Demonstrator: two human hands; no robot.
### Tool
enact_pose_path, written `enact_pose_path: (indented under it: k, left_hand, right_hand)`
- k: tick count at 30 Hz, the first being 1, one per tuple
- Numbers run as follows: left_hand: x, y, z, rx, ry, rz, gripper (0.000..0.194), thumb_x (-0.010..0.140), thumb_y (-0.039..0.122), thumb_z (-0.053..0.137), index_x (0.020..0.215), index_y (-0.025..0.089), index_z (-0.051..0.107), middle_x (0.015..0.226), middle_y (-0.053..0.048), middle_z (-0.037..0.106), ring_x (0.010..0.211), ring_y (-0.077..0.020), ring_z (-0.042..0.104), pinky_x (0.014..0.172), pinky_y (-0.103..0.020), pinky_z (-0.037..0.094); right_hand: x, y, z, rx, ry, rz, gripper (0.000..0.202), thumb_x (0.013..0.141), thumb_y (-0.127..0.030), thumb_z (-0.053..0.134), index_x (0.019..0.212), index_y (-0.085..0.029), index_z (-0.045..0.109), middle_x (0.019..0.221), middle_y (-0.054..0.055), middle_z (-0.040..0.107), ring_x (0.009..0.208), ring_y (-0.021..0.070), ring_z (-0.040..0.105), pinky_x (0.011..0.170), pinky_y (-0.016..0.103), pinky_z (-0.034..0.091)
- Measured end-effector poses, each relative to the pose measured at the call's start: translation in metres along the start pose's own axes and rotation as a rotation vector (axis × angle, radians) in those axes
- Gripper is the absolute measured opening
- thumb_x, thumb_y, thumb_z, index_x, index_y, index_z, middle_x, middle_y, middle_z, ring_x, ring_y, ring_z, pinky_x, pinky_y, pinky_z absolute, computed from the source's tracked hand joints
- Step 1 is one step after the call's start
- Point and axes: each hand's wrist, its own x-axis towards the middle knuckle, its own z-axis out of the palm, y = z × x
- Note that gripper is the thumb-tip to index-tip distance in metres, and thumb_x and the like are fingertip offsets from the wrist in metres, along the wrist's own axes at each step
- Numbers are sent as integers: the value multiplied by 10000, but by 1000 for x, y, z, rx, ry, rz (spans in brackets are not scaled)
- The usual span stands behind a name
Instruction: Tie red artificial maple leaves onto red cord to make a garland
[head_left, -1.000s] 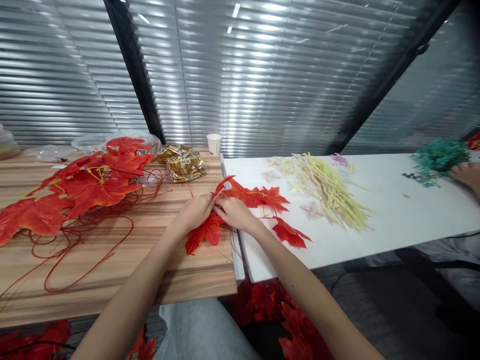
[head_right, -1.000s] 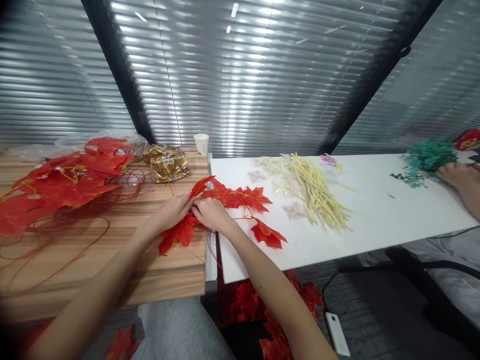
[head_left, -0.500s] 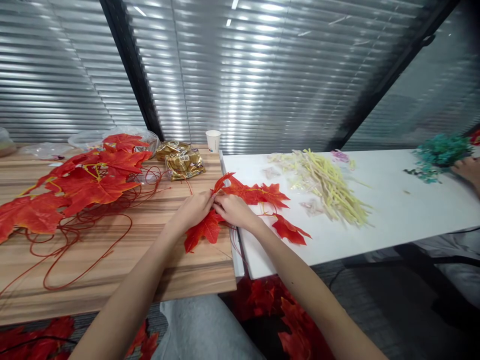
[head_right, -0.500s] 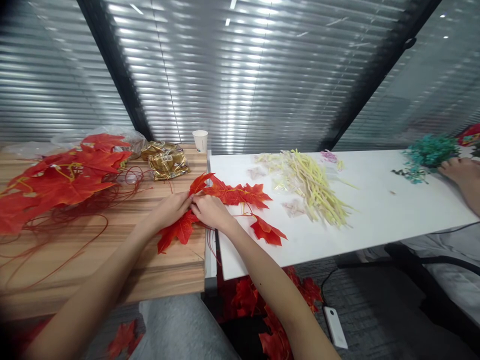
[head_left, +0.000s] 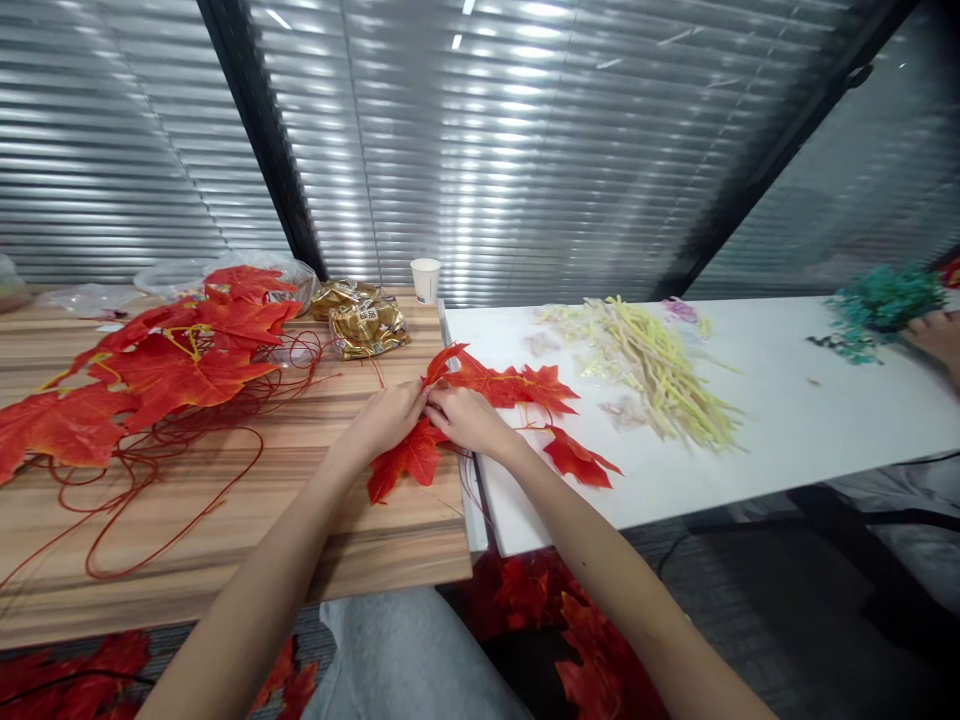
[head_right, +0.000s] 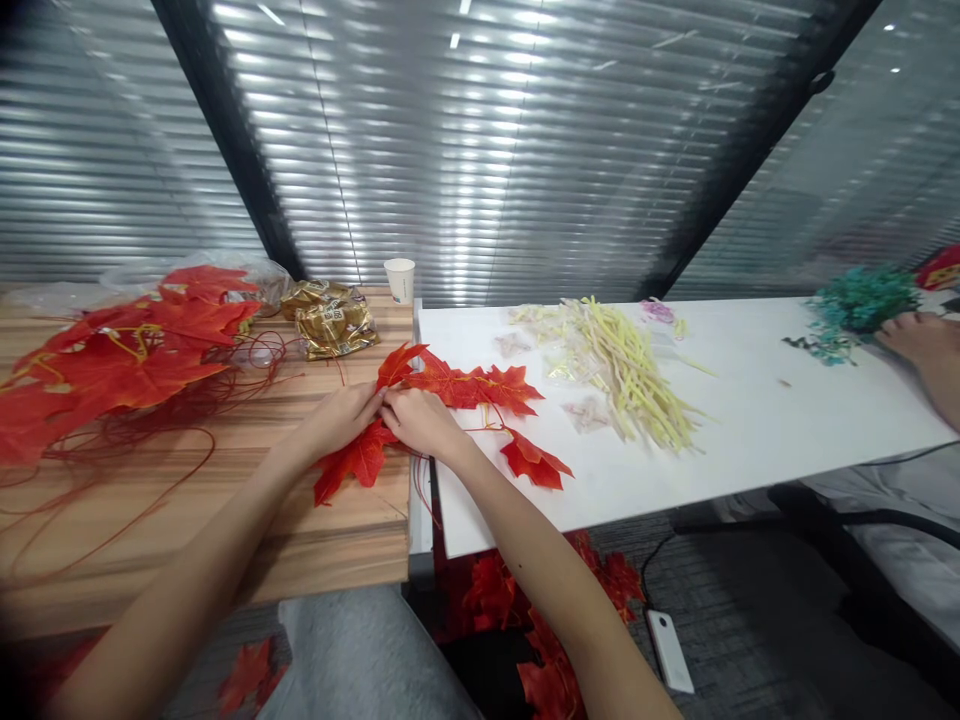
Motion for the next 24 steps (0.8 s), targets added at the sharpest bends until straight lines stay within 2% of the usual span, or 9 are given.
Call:
enact_pose_path:
  k: [8, 16, 24]
  left_hand:
    - [0, -1, 1, -4, -11, 1, 306, 880, 288, 224, 891, 157, 501, 848, -107, 629, 775, -216, 606, 678, -298, 430]
    - [0, 2, -2, 27, -44, -9, 300, 878, 291, 234, 898, 152, 499, 850, -115, 631, 780, -217, 608, 687, -300, 433]
    - [-1, 2, -2, 31, -21, -6, 329, 884, 288, 207, 889, 151, 506, 854, -114, 632, 772, -223, 606, 666, -302, 430]
  right_hand:
    - [-1, -3, -5, -17, -46, 31, 287, 906, -285, 314, 962, -136, 553, 950, 98, 611, 820, 181, 584, 686, 244, 372]
    - [-1, -2, -3, -6, -33, 13, 271, 906, -270, 314, 984, -144, 541, 984, 97, 604, 837, 177, 579, 699, 245, 368]
    - [-1, -1, -1, -12, -8, -2, 270, 902, -274, 313, 946, -146, 547, 939, 87, 612, 790, 175, 582, 660, 243, 363]
